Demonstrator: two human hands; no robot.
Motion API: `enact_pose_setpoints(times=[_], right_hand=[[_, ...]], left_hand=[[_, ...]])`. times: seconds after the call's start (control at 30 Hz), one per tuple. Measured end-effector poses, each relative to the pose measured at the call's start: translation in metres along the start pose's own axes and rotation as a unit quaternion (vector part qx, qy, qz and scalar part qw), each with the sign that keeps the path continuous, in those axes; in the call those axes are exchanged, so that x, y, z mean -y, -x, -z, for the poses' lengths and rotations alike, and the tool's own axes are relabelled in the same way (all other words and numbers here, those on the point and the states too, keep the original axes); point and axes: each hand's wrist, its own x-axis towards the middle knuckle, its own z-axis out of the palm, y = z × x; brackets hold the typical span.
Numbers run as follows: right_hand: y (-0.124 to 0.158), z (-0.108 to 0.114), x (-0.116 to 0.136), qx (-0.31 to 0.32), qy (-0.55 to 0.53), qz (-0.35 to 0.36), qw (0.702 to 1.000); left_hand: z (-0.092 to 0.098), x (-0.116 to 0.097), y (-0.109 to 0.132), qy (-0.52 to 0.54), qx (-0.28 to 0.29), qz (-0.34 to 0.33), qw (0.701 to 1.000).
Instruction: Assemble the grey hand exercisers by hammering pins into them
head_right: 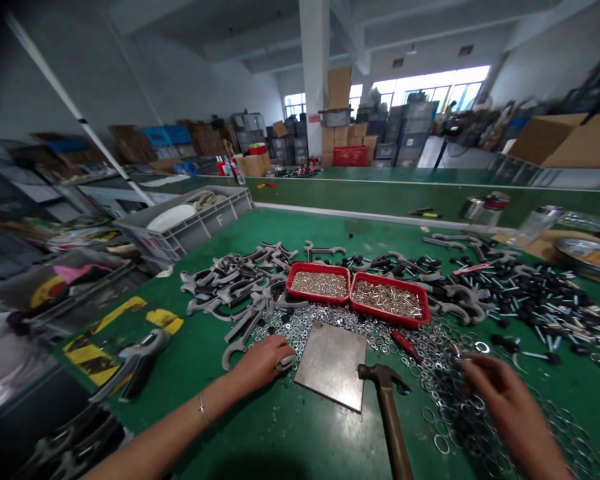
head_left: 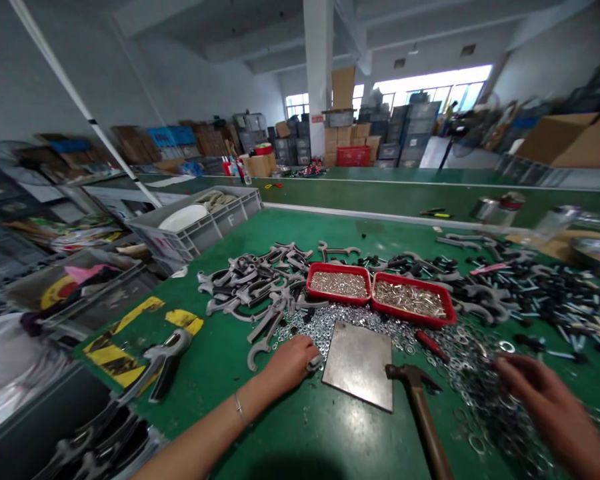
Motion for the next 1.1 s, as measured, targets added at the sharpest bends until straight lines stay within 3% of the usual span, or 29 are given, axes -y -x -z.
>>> enact_pose_setpoints(times=[0.07, 0.13, 0.2, 0.27, 0.33, 0.43, 0.5, 0.63, 0.77, 0.9, 0.97, 1.03, 1.1], right_hand=[[0.047, -0.055, 0.045, 0.116, -0.123, -0.014, 0.985], [0.086, -0.104, 0.074, 0.228, -0.214, -0.017, 0.95], [0.112, -0.138, 0.088, 0.298, -0.275, -0.021, 0.914], [0.124, -0.157, 0.095, 0.331, -0.302, -0.022, 0.894], [0.127, -0.165, 0.101, 0.35, -0.316, -0.021, 0.881], [0.125, -0.165, 0.114, 0.374, -0.342, -0.028, 0.861], [0.123, -0.162, 0.122, 0.385, -0.351, -0.029, 0.853], [0.124, -0.157, 0.127, 0.4, -0.362, -0.024, 0.842], [0.126, -0.152, 0.12, 0.396, -0.43, -0.076, 0.808], [0.126, -0.154, 0.108, 0.403, -0.513, -0.158, 0.741], [0.124, -0.156, 0.102, 0.401, -0.522, -0.182, 0.731], [0.12, -0.155, 0.097, 0.377, -0.506, -0.169, 0.757], [0.114, -0.151, 0.094, 0.329, -0.451, -0.103, 0.823]], left_hand=[[-0.002, -0.004, 0.001, -0.037, 0.004, -0.008, 0.999], [-0.002, -0.006, 0.003, -0.026, 0.005, 0.008, 1.0], [0.001, -0.005, 0.008, 0.011, 0.002, 0.031, 0.999], [0.006, -0.006, 0.015, 0.105, -0.018, 0.049, 0.993], [0.011, -0.012, 0.023, 0.286, -0.044, 0.069, 0.955], [0.014, -0.033, 0.035, 0.579, -0.058, 0.112, 0.806], [0.014, -0.05, 0.041, 0.658, -0.062, 0.135, 0.738], [0.017, -0.069, 0.044, 0.693, -0.07, 0.15, 0.702], [0.022, -0.074, 0.043, 0.732, -0.021, 0.14, 0.666], [0.017, -0.077, 0.041, 0.736, 0.004, 0.136, 0.663], [0.015, -0.079, 0.04, 0.714, 0.007, 0.137, 0.686], [0.018, -0.08, 0.04, 0.654, -0.008, 0.119, 0.747], [0.024, -0.077, 0.04, 0.571, -0.032, 0.067, 0.817]])
